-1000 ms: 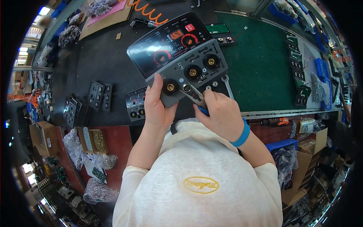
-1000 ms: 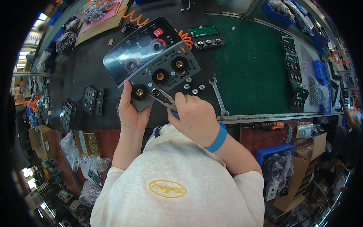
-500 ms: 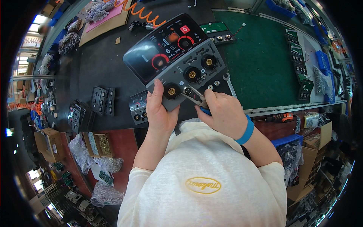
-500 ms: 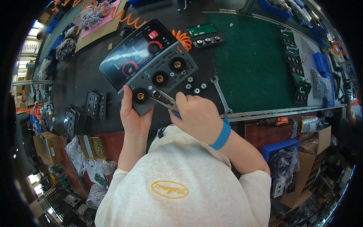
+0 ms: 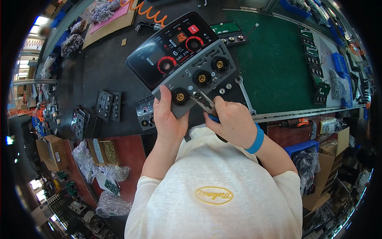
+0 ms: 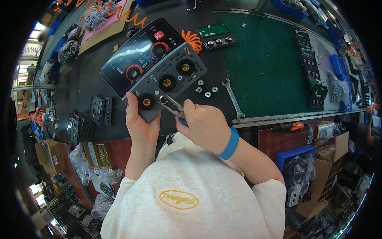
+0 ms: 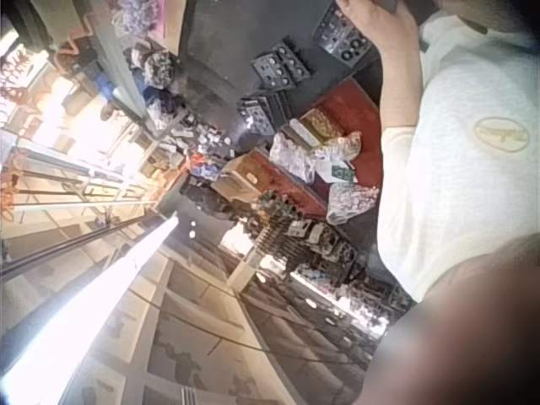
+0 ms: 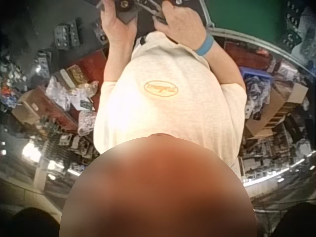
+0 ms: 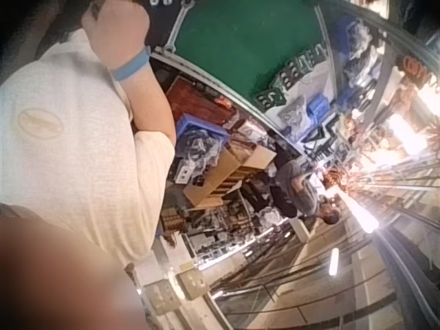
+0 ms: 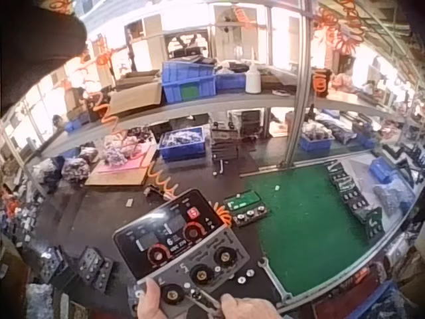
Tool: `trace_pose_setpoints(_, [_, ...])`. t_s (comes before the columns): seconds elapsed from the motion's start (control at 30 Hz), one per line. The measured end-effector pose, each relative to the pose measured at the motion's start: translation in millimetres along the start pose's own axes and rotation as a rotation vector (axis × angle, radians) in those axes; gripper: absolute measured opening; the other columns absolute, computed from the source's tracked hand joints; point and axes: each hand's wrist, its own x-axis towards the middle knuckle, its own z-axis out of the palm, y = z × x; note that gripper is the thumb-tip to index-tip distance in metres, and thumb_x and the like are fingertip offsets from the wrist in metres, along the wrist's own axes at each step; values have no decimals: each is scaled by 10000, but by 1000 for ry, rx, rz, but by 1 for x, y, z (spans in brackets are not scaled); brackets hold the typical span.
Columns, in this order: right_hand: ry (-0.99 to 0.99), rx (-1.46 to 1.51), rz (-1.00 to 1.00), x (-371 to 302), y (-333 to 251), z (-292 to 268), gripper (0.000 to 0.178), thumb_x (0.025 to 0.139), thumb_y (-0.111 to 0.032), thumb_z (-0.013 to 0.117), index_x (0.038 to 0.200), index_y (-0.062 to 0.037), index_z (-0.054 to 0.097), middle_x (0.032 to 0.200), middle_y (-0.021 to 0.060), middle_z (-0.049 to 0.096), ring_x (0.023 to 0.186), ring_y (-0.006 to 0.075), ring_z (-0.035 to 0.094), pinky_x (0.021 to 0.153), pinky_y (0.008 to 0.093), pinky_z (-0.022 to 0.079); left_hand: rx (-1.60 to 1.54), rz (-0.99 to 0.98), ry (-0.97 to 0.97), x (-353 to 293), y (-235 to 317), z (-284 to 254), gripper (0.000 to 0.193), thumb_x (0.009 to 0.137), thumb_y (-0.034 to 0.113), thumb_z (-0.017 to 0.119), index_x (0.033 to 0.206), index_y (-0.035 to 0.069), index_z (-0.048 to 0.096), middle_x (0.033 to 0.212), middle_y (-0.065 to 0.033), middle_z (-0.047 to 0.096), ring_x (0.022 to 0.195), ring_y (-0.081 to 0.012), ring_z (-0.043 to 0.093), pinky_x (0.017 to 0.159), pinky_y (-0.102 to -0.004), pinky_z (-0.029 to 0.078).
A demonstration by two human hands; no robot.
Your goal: Manually assemble components and wires into a control panel housing using a wrench.
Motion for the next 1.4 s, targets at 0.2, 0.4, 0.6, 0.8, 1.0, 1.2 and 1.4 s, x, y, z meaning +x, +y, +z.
trace_pose_setpoints(0.2, [-31, 67, 76, 0, -5, 7, 244, 771, -166, 633, 776, 4, 458, 580, 131, 587, 518, 300, 594, 473, 375, 467, 34, 34, 11, -2, -3, -2, 379, 937, 367, 481, 1189, 85, 500, 1145, -56, 579, 1082, -193, 540, 923, -383, 424])
trace_pose_setpoints(0.4, [-8, 24, 43, 1, -7, 1, 247, 782, -178, 627, 775, 3, 459, 593, 135, 594, 515, 296, 594, 476, 375, 466, 29, -35, -65, 3, 6, -11, 427, 930, 422, 467, 1198, 91, 501, 1158, -56, 575, 1090, -195, 535, 932, -387, 415])
trace_pose_setpoints(0.6, [-45, -43, 52, -3, -5, 1, 244, 786, -174, 631, 775, 7, 468, 588, 140, 593, 514, 298, 594, 480, 368, 470, -74, -223, -67, 4, 9, -7, 467, 937, 429, 439, 1247, 80, 465, 1238, -77, 533, 1159, -215, 491, 986, -413, 369])
trace_pose_setpoints(0.8, [-11, 17, 90, -5, -9, 11, 260, 788, -179, 634, 773, 20, 467, 568, 154, 585, 499, 313, 593, 467, 377, 474, -65, -146, -55, 0, 3, -8, 479, 939, 442, 423, 1254, 82, 454, 1229, -73, 532, 1153, -215, 488, 991, -420, 361])
trace_pose_setpoints(1.0, [10, 118, 135, -4, -10, 20, 270, 787, -194, 630, 760, 19, 467, 555, 167, 580, 486, 322, 593, 455, 381, 478, -36, -108, -10, -3, 1, -7, 466, 939, 448, 425, 1228, 85, 468, 1180, -60, 552, 1101, -190, 519, 952, -386, 396])
trace_pose_setpoints(1.2, [34, 245, 172, -3, -15, 29, 266, 790, -160, 633, 780, 40, 458, 552, 163, 563, 494, 336, 579, 453, 383, 448, -50, -54, -38, -3, -1, -4, 464, 940, 452, 421, 1223, 87, 475, 1179, -60, 557, 1092, -186, 527, 942, -377, 404])
trace_pose_setpoints(1.4, [35, 266, 107, -6, -16, 3, 273, 768, -186, 660, 827, 14, 483, 598, 145, 581, 511, 295, 588, 470, 351, 455, -138, -195, 6, 22, 8, -20, 466, 934, 451, 435, 1224, 86, 462, 1196, -66, 544, 1135, -188, 502, 966, -371, 391])
